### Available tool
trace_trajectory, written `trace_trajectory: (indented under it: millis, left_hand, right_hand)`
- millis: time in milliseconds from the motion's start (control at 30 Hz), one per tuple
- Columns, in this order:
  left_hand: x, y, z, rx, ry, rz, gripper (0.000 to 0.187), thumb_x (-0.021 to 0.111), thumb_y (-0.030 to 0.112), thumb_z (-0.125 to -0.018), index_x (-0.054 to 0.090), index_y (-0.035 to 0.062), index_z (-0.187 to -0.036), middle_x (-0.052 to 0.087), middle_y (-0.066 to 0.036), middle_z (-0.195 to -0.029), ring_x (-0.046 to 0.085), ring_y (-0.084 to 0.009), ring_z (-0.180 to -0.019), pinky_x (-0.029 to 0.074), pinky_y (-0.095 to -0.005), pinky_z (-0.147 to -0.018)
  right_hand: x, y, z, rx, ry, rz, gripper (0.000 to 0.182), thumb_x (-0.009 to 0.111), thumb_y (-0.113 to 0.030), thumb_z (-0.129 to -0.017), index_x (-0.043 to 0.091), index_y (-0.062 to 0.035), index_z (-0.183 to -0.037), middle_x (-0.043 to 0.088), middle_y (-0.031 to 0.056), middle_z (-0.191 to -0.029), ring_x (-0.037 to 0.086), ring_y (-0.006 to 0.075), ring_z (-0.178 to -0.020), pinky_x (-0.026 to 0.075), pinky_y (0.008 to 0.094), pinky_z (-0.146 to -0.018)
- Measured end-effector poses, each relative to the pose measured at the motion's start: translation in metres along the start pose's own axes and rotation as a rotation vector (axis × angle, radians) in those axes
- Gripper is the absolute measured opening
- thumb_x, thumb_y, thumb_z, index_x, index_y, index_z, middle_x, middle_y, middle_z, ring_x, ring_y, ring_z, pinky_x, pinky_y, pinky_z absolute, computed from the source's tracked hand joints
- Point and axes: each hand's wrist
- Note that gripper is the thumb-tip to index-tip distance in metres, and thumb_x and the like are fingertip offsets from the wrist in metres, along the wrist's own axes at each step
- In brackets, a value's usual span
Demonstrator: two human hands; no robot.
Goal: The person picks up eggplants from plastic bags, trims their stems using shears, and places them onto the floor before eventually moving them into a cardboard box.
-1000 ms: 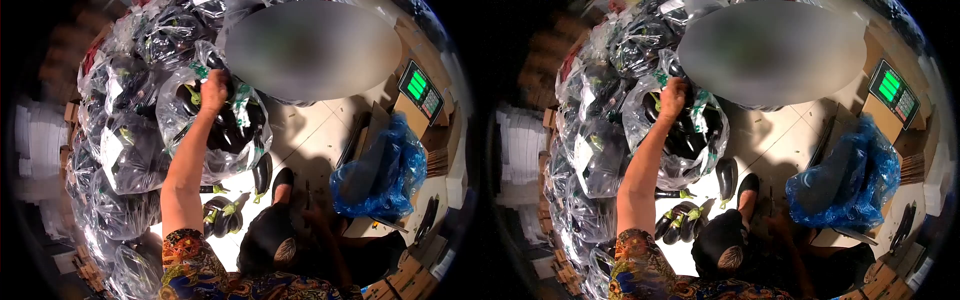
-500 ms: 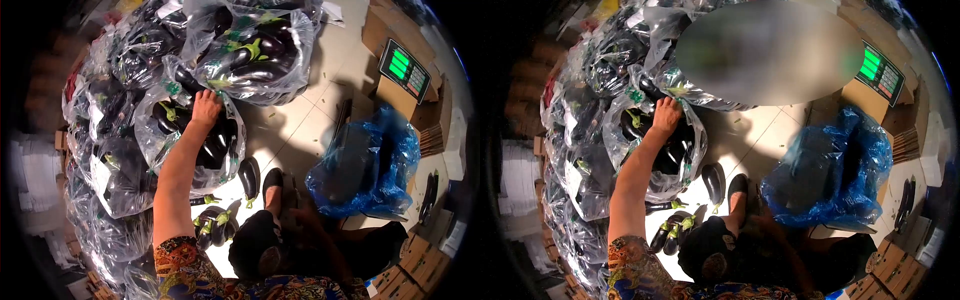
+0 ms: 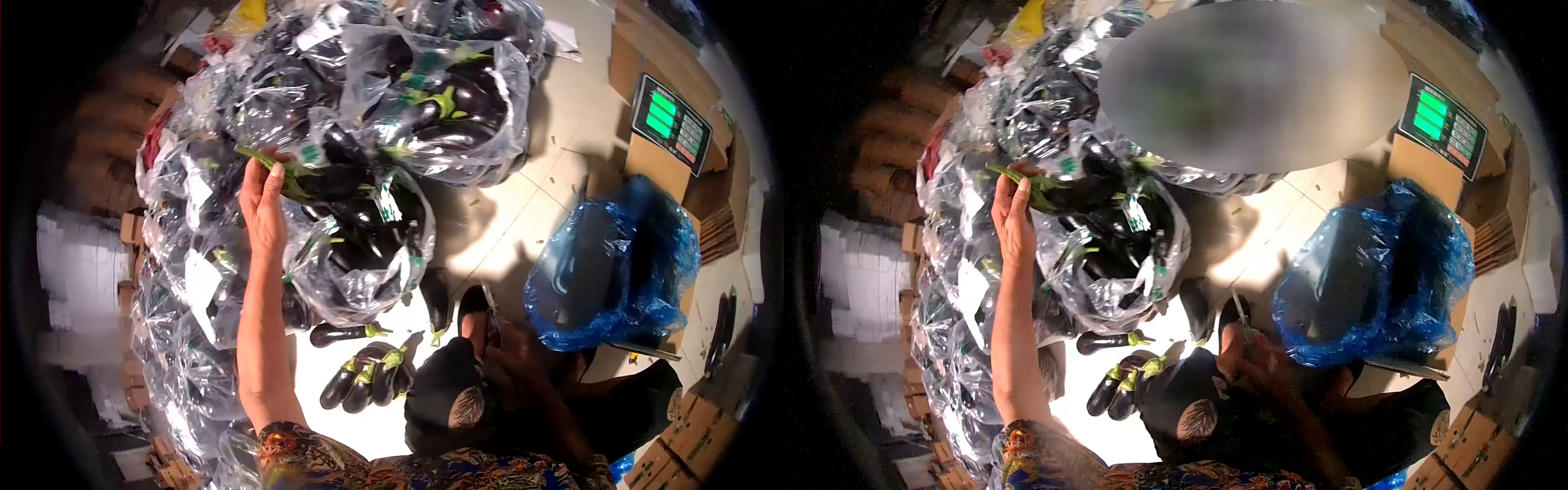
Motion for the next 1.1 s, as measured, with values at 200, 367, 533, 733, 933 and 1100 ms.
trace_trajectory:
  millis: [200, 367, 533, 733, 933, 1100]
  left_hand:
    - [0.033, 0.083, 0.047, -0.217, -0.311, 0.337, 0.034, 0.051, 0.024, -0.096, 0.055, -0.0031, -0.117, 0.057, -0.006, -0.081, 0.059, -0.0158, -0.074, 0.047, -0.0276, -0.069]
    - [0.06, 0.102, 0.078, -0.255, -0.757, 0.032, 0.028, 0.057, 0.02, -0.093, 0.063, -0.0053, -0.102, 0.061, -0.005, -0.07, 0.06, -0.013, -0.065, 0.049, -0.027, -0.062]
    - [0.078, 0.092, 0.1, -0.156, -0.919, -0.112, 0.028, 0.059, 0.021, -0.094, 0.064, -0.0031, -0.107, 0.061, -0.006, -0.071, 0.058, -0.0112, -0.064, 0.048, -0.0277, -0.061]
    - [0.088, 0.081, 0.114, -0.001, -0.956, -0.192, 0.031, 0.059, 0.017, -0.09, 0.062, -0.004, -0.113, 0.064, -0.021, -0.084, 0.062, -0.0317, -0.067, 0.051, -0.0357, -0.066]
    - [0.096, 0.059, 0.125, 0.187, -0.93, -0.2, 0.038, 0.054, 0.033, -0.094, 0.059, -0.0049, -0.09, 0.053, -0.016, -0.069, 0.055, -0.0307, -0.062, 0.047, -0.0381, -0.06]
    - [0.098, 0.051, 0.13, 0.233, -0.947, -0.304, 0.033, 0.058, 0.026, -0.091, 0.061, -0.0056, -0.098, 0.061, -0.021, -0.08, 0.058, -0.0397, -0.071, 0.049, -0.0414, -0.065]
  right_hand:
    - [0.019, -0.029, 0.019, -0.185, 0.236, 0.112, 0.043, 0.065, 0.0, -0.079, 0.051, -0.0038, -0.12, 0.059, 0.0071, -0.108, 0.055, 0.017, -0.102, 0.043, 0.0317, -0.092]
    - [0.015, -0.074, 0.035, -0.248, 0.162, 0.09, 0.058, 0.062, 0.007, -0.079, 0.043, -0.0051, -0.133, 0.054, 0.011, -0.119, 0.054, 0.0176, -0.111, 0.043, 0.0313, -0.096]
    - [0.019, -0.104, 0.042, -0.151, 0.133, 0.163, 0.068, 0.061, 0.005, -0.079, 0.035, -0.0046, -0.142, 0.054, 0.012, -0.126, 0.051, 0.0204, -0.122, 0.037, 0.0335, -0.104]
    - [0.018, -0.099, 0.041, -0.312, 0.151, 0.33, 0.069, 0.055, 0.009, -0.076, 0.035, -0.0039, -0.141, 0.048, 0.0152, -0.119, 0.053, 0.0251, -0.105, 0.044, 0.0306, -0.09]
    - [0.021, -0.092, 0.036, -0.326, 0.17, 0.396, 0.07, 0.054, 0.008, -0.073, 0.036, -0.0013, -0.14, 0.048, 0.0187, -0.116, 0.054, 0.0318, -0.104, 0.045, 0.0338, -0.089]
    - [0.02, -0.087, 0.033, -0.322, 0.187, 0.436, 0.063, 0.055, 0.007, -0.074, 0.04, -0.0004, -0.135, 0.054, 0.0205, -0.114, 0.057, 0.0351, -0.104, 0.047, 0.0361, -0.087]
Point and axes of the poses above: each hand's wrist, its own z-axis away from the middle knuckle, its own x-axis out of the palm, y = z × x
